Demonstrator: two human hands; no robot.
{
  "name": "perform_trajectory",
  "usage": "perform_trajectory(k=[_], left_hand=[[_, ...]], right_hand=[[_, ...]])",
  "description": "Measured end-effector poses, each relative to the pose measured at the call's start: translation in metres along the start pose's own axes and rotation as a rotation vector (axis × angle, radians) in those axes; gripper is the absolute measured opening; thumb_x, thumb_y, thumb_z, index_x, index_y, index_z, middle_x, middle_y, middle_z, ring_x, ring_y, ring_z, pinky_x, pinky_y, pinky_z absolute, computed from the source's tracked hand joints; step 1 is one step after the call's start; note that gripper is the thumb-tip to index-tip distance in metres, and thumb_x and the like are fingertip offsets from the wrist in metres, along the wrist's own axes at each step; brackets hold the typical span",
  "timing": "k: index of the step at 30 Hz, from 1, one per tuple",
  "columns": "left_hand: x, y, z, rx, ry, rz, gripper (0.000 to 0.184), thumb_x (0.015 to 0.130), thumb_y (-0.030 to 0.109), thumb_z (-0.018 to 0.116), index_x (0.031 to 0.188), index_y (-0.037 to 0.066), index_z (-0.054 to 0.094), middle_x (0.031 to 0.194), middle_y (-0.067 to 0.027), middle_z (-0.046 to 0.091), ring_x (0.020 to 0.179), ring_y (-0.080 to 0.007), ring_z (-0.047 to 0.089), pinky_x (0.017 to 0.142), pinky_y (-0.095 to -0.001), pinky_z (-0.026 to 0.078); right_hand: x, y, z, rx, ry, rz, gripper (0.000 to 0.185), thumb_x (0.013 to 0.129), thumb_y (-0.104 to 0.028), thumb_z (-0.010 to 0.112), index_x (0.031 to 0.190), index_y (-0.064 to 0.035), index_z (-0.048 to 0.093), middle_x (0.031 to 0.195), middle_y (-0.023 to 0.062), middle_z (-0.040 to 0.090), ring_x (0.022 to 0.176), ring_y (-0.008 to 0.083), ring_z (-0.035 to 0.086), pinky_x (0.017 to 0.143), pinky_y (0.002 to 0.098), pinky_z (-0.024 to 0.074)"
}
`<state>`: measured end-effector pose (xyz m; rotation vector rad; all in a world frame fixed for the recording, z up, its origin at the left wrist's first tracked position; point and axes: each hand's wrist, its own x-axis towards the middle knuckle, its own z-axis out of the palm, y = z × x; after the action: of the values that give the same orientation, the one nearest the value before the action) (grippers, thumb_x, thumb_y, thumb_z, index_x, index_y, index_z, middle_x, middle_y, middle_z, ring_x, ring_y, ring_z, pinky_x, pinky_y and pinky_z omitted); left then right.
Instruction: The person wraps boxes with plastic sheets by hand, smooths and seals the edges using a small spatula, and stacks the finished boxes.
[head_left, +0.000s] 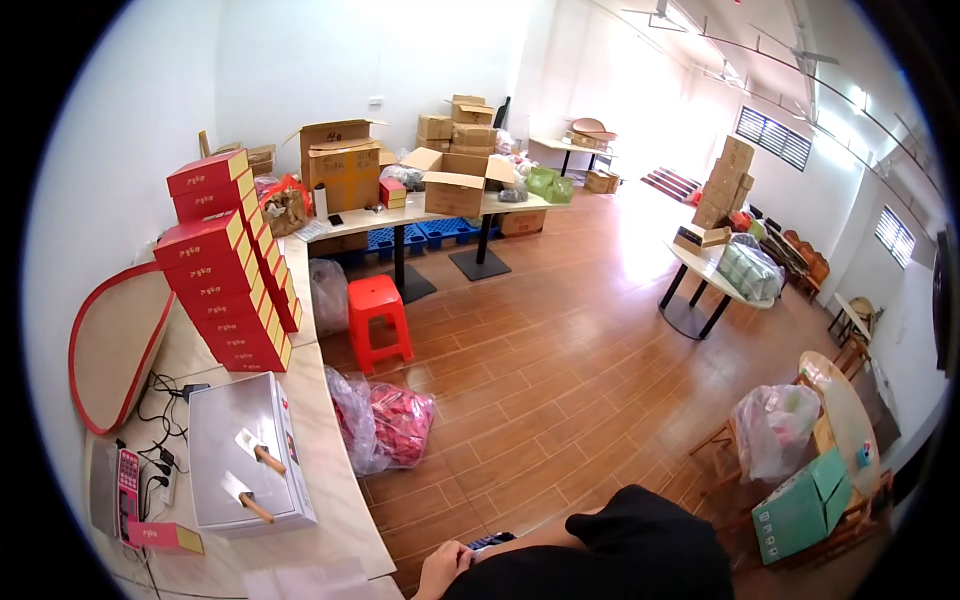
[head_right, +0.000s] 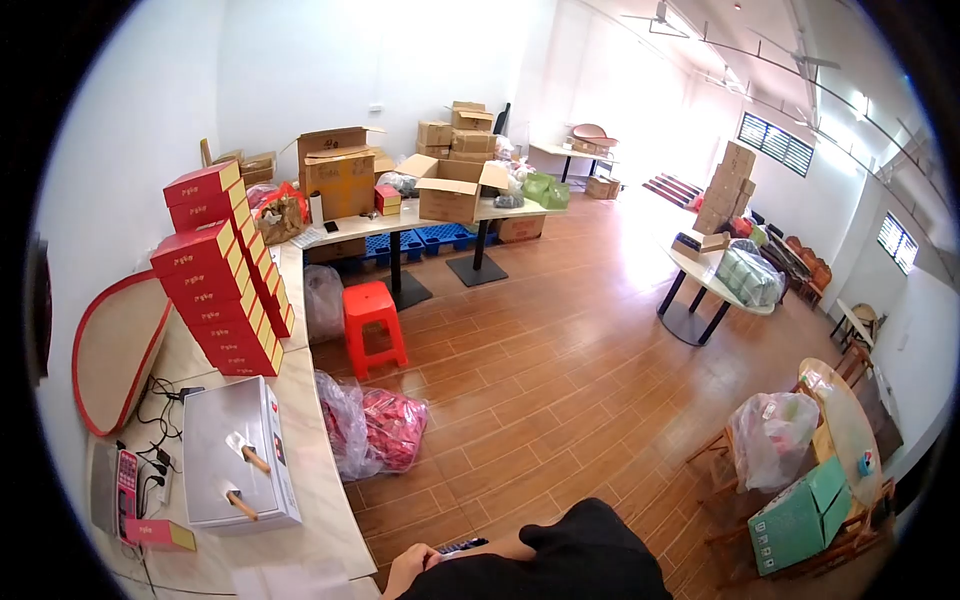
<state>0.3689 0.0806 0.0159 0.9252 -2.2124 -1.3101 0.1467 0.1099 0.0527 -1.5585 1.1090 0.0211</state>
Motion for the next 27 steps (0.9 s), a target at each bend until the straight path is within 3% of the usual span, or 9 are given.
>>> perform_trajectory(k=[4,10,27], left_hand=[[0.003,-0.022,0.008,0.064,0.094,0.071,0.015,0.087,0.018,0.063,0.079,0.005,0.061,0.079,-0.0138,0.064,0.076,-0.0307,0.065,0.067,-0.0381,0.051],[0.001,-0.021,0.007,0.063,0.136,-0.007,0.015,0.086,0.019,0.066,0.082,0.006,0.062,0.081,-0.0132,0.064,0.078,-0.0337,0.064,0.067,-0.0431,0.050],[0.003,-0.015,0.003,0.038,-0.045,-0.056,0.028,0.092,0.030,0.062,0.088,0.002,0.064,0.087,-0.0182,0.067,0.084,-0.0332,0.066,0.075,-0.0395,0.051]], right_hand=[[0.006,0.000,0.000,0.010,0.005,-0.007,0.034,0.094,-0.029,0.052,0.108,-0.0009,0.065,0.107,0.0218,0.068,0.099,0.0334,0.064,0.086,0.0439,0.0471],[0.008,-0.003,0.000,0.016,0.000,-0.005,0.035,0.095,-0.030,0.052,0.109,-0.0009,0.064,0.107,0.0212,0.068,0.099,0.0326,0.064,0.086,0.0436,0.0471],[-0.002,-0.005,0.003,0.027,-0.046,0.023,0.036,0.096,-0.032,0.051,0.111,-0.0012,0.064,0.109,0.0196,0.068,0.099,0.0305,0.063,0.087,0.0428,0.0469]])
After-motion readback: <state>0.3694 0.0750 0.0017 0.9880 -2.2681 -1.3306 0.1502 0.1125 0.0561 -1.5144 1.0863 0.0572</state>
